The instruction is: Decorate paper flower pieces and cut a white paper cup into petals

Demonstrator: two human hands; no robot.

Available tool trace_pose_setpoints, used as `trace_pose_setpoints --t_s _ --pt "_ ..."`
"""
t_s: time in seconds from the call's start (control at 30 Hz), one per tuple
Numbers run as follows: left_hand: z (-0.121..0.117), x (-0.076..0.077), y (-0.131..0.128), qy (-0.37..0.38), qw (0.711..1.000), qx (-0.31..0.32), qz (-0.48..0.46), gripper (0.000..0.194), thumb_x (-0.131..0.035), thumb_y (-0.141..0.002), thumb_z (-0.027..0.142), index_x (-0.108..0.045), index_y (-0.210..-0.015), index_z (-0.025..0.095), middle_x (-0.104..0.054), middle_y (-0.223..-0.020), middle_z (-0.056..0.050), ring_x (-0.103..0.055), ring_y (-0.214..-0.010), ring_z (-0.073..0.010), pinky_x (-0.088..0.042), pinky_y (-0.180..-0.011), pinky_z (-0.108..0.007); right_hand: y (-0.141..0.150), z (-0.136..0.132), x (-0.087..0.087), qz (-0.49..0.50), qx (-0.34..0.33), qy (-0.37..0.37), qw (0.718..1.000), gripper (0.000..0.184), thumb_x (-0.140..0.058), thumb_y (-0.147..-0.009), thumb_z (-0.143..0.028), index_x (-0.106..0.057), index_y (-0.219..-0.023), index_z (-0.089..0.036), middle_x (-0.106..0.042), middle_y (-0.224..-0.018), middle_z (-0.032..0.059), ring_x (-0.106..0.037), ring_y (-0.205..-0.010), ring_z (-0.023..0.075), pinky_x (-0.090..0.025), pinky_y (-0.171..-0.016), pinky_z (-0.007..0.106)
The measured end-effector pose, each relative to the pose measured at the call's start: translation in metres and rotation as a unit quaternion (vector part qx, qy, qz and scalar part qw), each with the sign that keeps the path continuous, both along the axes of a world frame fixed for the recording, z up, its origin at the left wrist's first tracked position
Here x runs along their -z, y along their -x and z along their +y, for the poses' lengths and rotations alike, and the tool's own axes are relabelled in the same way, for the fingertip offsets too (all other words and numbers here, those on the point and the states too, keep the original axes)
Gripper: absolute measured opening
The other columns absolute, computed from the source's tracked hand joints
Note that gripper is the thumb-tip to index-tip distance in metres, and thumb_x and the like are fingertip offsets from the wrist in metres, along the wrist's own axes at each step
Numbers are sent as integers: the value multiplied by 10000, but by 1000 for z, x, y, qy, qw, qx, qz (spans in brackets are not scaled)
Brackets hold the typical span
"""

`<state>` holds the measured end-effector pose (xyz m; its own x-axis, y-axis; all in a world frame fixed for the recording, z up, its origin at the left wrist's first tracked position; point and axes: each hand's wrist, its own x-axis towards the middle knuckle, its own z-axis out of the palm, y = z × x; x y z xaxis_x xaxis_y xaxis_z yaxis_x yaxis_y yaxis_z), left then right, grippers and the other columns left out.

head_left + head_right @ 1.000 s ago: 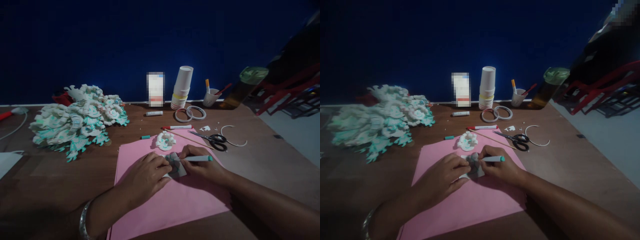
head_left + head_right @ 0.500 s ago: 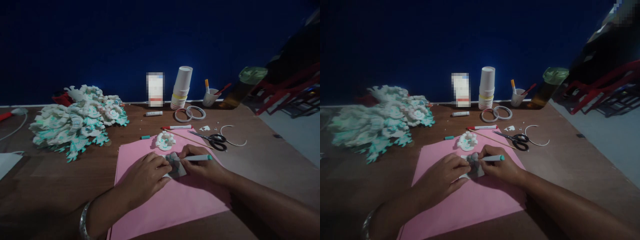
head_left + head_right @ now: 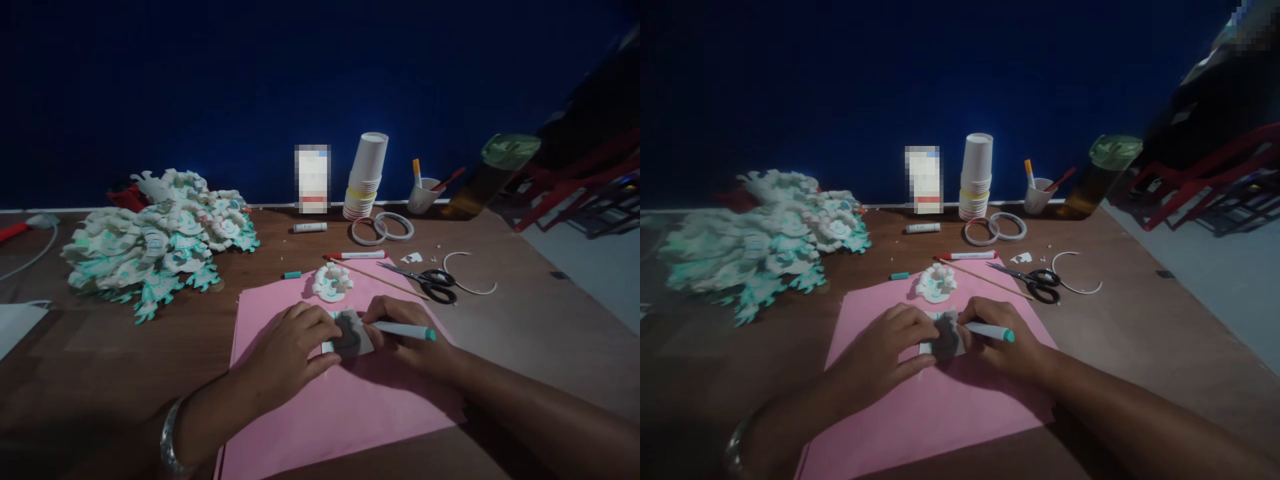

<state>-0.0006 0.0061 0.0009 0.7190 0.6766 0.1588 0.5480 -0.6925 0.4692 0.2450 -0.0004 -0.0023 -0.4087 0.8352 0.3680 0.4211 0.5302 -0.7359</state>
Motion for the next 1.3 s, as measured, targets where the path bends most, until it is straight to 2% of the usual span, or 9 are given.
trace_pose_setpoints --t_s 0.27,0.8,1.03,1.3 --pt "3 -4 3 4 1000 -9 -9 190 -705 -889 322 -691 -1077 298 -604 -1293 -22 -528 -1177 -245 -417 -1002 -443 1 -1 6 -24 -6 11 1000 72 -572 -922 -246 -572 -861 -209 -665 -716 16 -574 -589 147 -425 -553 257" --pt "10 -4 11 20 1000 14 -4 233 -682 -907 315 -701 -1139 324 -636 -1309 -8 -540 -1192 -230 -418 -1005 -431 2 2 5 -33 0 19 999 76 -566 -915 -247 -585 -857 -202 -672 -715 19 -582 -594 143 -440 -564 250" --pt "10 -3 11 43 999 -9 -29 387 -717 -876 359 -611 -1239 274 -659 -1287 -38 -555 -1193 -232 -436 -1012 -431 2 2 6 -20 -13 24 999 65 -568 -915 -235 -582 -857 -211 -667 -699 16 -577 -585 146 -427 -556 247" --pt "9 -5 9 45 998 -18 -35 394 -746 -851 345 -610 -1214 271 -665 -1278 -34 -566 -1196 -229 -447 -1011 -428 3 1 5 -21 -30 19 999 87 -570 -932 -239 -590 -858 -197 -655 -687 15 -568 -570 140 -412 -550 241"
